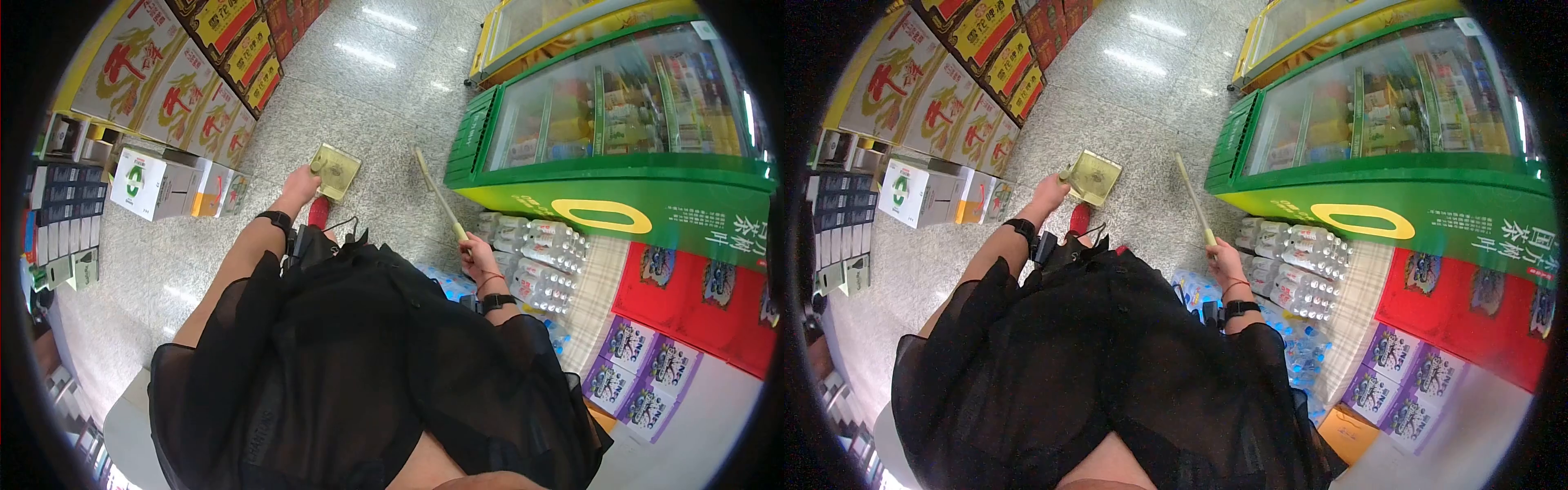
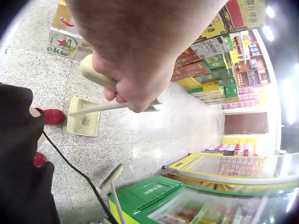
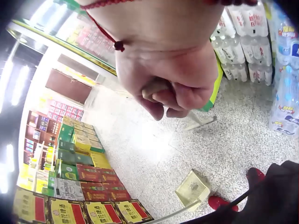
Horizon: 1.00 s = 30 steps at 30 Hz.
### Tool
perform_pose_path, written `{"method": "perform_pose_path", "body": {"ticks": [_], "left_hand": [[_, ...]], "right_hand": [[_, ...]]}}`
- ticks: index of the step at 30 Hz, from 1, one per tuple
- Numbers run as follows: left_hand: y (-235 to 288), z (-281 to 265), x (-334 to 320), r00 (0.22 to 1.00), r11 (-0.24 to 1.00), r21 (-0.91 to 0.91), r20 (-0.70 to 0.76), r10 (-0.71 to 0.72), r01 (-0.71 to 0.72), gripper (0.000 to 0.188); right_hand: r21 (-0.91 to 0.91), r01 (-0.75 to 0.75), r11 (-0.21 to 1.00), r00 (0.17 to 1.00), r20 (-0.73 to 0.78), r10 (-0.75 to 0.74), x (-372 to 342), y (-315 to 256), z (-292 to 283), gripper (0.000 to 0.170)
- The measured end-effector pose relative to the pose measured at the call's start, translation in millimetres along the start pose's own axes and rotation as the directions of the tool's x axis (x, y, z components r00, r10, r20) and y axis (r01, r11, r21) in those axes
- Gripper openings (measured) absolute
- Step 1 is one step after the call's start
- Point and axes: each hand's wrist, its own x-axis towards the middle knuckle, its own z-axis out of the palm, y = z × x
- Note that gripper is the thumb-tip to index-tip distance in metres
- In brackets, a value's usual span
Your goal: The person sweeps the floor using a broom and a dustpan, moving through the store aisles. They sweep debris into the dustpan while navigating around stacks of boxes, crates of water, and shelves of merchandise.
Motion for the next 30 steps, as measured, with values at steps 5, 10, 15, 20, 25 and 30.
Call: {"method": "perform_pose_path", "body": {"ticks": [5, 10, 15, 20, 25, 30], "left_hand": [[-4, -34, 38, 0.998, 0.997, 0.068, 0.055, 0.025, -0.029, 0.034], [-7, -69, 60, 0.993, 0.995, 0.060, 0.087, 0.075, -0.080, 0.035], [-5, -80, 80, 0.992, 0.992, 0.095, 0.106, 0.073, -0.083, 0.034], [-6, -83, 97, 0.982, 0.986, 0.123, 0.162, 0.093, -0.114, 0.033], [0, -93, 108, 0.983, 0.985, 0.127, 0.154, 0.098, -0.118, 0.033], [8, -89, 119, 0.982, 0.987, 0.113, 0.160, 0.095, -0.114, 0.033]], "right_hand": [[0.048, -0.080, 0.996, 0.993, -0.087, 0.084, 39, -25, 45, 0.025], [-0.044, -0.145, 0.988, 0.989, -0.012, 0.145, 53, -50, 100, 0.029], [-0.262, -0.128, 0.956, 0.977, 0.129, 0.167, 49, -79, 148, 0.058], [-0.344, -0.051, 0.937, 0.954, 0.260, 0.148, 49, -100, 180, 0.049], [-0.334, -0.048, 0.941, 0.971, 0.207, 0.123, 51, -111, 167, 0.053], [-0.097, -0.070, 0.993, 0.983, 0.164, 0.085, 46, -117, 114, 0.053]]}}
